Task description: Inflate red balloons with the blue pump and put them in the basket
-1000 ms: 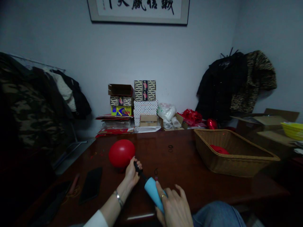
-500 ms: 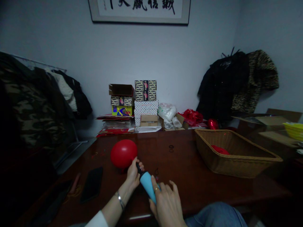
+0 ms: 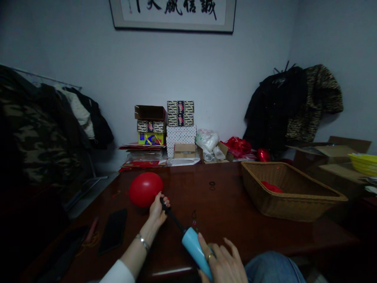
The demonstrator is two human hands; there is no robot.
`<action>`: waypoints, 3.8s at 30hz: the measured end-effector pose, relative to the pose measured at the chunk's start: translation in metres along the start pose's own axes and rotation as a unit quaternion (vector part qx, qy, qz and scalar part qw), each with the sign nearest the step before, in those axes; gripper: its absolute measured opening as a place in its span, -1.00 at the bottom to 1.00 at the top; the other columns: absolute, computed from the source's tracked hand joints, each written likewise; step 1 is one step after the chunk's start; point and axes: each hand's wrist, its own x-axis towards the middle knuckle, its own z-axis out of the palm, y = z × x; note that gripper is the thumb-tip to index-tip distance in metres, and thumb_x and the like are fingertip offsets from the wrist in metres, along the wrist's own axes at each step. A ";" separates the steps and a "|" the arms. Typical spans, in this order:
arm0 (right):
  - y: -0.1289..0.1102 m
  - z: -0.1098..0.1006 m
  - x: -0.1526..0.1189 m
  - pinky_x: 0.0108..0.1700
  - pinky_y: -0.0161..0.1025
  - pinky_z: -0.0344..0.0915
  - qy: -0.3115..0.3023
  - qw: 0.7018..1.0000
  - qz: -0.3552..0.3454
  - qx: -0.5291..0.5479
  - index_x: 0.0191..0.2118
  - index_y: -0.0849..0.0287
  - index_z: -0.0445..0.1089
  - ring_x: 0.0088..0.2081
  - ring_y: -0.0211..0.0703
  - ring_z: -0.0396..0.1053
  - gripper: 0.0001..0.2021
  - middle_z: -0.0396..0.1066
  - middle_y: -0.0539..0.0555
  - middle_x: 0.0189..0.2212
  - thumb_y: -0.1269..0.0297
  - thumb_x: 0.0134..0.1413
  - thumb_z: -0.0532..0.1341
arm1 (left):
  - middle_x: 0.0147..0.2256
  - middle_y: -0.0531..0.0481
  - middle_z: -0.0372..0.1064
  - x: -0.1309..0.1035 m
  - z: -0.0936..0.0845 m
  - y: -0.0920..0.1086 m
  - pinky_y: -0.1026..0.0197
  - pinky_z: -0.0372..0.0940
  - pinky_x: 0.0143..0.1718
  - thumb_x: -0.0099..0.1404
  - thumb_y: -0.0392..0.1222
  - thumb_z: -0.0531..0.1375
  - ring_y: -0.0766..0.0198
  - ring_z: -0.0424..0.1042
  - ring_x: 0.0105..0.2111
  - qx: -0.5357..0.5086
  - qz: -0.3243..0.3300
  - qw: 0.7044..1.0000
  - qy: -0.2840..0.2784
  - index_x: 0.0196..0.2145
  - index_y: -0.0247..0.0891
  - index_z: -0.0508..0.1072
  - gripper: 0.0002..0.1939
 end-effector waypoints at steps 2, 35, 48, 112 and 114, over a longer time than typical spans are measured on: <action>0.001 -0.004 -0.002 -0.04 -0.09 -0.03 0.004 1.000 -0.013 -0.008 0.20 0.13 0.02 -0.37 -0.20 0.38 -0.28 0.42 -0.07 -0.36 0.34 -0.19 0.17 | -0.67 0.17 0.07 0.000 0.001 0.002 0.40 0.02 -0.69 0.23 -0.17 0.13 0.47 0.09 -0.72 -0.004 -0.002 1.000 0.002 -0.51 -0.24 0.15 -0.77; -0.028 0.020 0.039 -0.01 -0.06 -0.01 -0.053 0.993 0.098 0.025 0.15 0.07 0.11 -0.29 -0.13 0.38 -0.39 0.43 0.01 -0.35 0.31 -0.09 0.19 | -0.66 0.14 0.14 -0.031 0.010 -0.023 0.35 0.11 -0.66 0.07 0.08 0.25 0.42 0.15 -0.71 0.006 -0.048 0.999 0.005 -0.50 -0.23 0.18 -0.62; -0.021 0.016 0.027 -0.02 -0.08 0.00 -0.036 0.997 0.067 0.016 0.18 0.04 0.07 -0.33 -0.17 0.37 -0.35 0.40 -0.05 -0.37 0.30 -0.11 0.19 | -0.68 0.19 0.06 -0.017 0.002 -0.022 0.38 0.01 -0.71 0.11 0.10 0.21 0.45 0.08 -0.74 -0.003 -0.023 1.000 0.020 -0.49 -0.21 0.16 -0.63; 0.014 -0.011 -0.014 -0.14 -0.14 0.06 0.026 0.996 -0.055 -0.062 0.14 0.18 0.13 -0.47 -0.28 0.36 -0.37 0.43 -0.12 -0.43 0.27 -0.15 0.17 | -0.66 0.15 0.11 -0.009 -0.003 -0.023 0.39 0.03 -0.70 0.11 0.10 0.22 0.46 0.11 -0.71 -0.024 -0.008 1.000 0.010 -0.49 -0.25 0.20 -0.62; 0.014 -0.010 -0.015 -0.14 -0.15 0.06 0.022 0.997 -0.049 -0.060 0.14 0.18 0.12 -0.46 -0.28 0.36 -0.37 0.42 -0.12 -0.43 0.29 -0.16 0.17 | -0.66 0.15 0.11 -0.011 -0.002 -0.025 0.38 0.04 -0.69 0.11 0.11 0.22 0.45 0.11 -0.71 -0.022 -0.006 1.000 0.013 -0.49 -0.24 0.19 -0.61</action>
